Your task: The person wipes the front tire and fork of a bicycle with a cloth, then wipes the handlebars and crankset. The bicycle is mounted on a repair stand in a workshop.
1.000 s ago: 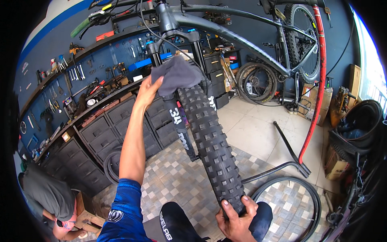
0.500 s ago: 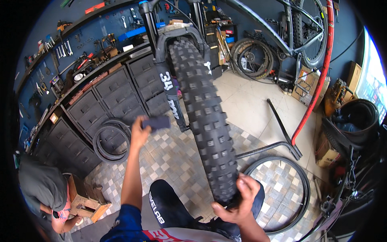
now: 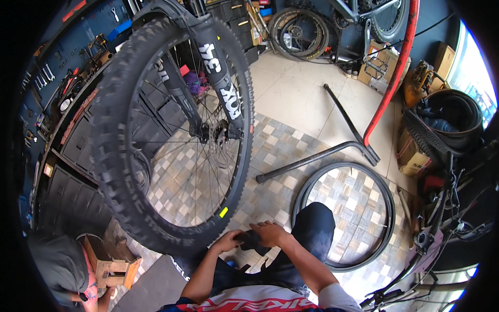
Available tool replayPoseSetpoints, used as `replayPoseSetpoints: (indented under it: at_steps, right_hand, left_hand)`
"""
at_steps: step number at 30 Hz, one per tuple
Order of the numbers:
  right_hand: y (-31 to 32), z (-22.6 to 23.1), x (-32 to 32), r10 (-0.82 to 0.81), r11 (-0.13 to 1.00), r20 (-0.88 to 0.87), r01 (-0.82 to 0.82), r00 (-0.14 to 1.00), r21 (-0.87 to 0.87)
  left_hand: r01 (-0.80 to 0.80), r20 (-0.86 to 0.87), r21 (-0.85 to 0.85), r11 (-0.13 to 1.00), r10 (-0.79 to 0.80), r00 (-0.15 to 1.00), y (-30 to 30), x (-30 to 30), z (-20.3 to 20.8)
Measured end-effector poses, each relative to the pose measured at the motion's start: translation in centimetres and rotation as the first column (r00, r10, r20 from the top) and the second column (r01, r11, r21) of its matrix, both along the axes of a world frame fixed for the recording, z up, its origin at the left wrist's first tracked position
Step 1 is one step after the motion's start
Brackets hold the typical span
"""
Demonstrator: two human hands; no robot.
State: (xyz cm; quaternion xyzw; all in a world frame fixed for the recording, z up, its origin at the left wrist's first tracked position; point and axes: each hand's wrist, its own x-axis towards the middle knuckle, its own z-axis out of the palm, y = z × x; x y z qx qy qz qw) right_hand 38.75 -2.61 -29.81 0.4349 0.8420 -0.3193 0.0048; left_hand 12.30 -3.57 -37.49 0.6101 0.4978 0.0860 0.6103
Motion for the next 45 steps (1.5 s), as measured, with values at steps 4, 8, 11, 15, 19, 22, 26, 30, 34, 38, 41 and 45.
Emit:
replayPoseSetpoints:
  at_steps: [4,8,11,15,19,22,26,30,34,38,41,45]
  right_hand:
    - [1.3,-1.7,-0.7,-0.055,0.979,0.11,0.075,0.992,-0.192]
    - [2.5,-1.3,0.6,-0.165,0.972,-0.357,0.09,0.919,-0.219]
    - [3.9,-0.7,1.5,-0.246,0.964,-0.6,0.124,0.762,-0.237]
    - [5.4,0.2,2.3,-0.479,0.875,-0.845,0.048,0.237,-0.482]
    - [5.9,1.9,3.9,-0.645,0.764,-0.731,-0.162,-0.222,-0.625]
    - [6.2,3.3,5.1,-0.696,0.695,-0.573,-0.206,-0.433,-0.689]
    - [6.5,4.5,5.5,-0.703,0.661,-0.578,-0.082,-0.414,-0.746]
    - [6.7,4.6,4.0,-0.73,0.652,-0.656,0.092,-0.193,-0.752]
    - [6.5,4.4,1.1,-0.739,0.666,-0.673,0.195,0.041,-0.72]
    - [5.7,4.1,-3.4,-0.58,0.814,-0.706,0.262,0.406,-0.518]
    - [5.3,3.7,-7.0,-0.445,0.889,-0.727,0.162,0.523,-0.428]
    - [6.5,3.7,-11.7,-0.43,0.861,-0.666,0.054,0.609,-0.507]
  left_hand:
    - [-0.316,-0.09,-0.227,0.921,0.303,0.949,0.1,-3.8,1.0]
    - [-0.825,0.236,-0.269,0.497,0.865,0.443,2.3,-10.9,2.6]
    - [-0.87,0.461,-0.169,0.464,0.817,0.346,3.4,-12.7,3.5]
    - [-0.893,0.449,-0.177,0.415,0.841,0.302,4.0,-13.8,5.9]
    - [-0.897,0.492,0.075,0.435,0.766,0.413,1.9,-15.7,11.0]
    - [-0.905,0.38,0.232,0.356,0.824,0.421,-0.2,-17.8,16.9]
    - [-0.839,0.574,0.514,0.177,0.656,0.49,-1.7,-19.6,23.0]
    - [-0.802,0.703,0.595,0.059,0.445,0.554,-2.1,-19.7,23.1]
    - [-0.873,0.649,0.465,0.15,0.613,0.451,-3.1,-15.7,18.2]
    - [-0.952,0.765,0.305,0.011,0.593,0.252,-2.4,-12.9,17.3]
    - [-0.875,0.695,0.483,-0.036,0.624,0.358,-2.5,-12.1,19.0]
    - [-0.86,0.683,0.51,-0.014,0.615,0.395,-2.5,-11.5,20.0]
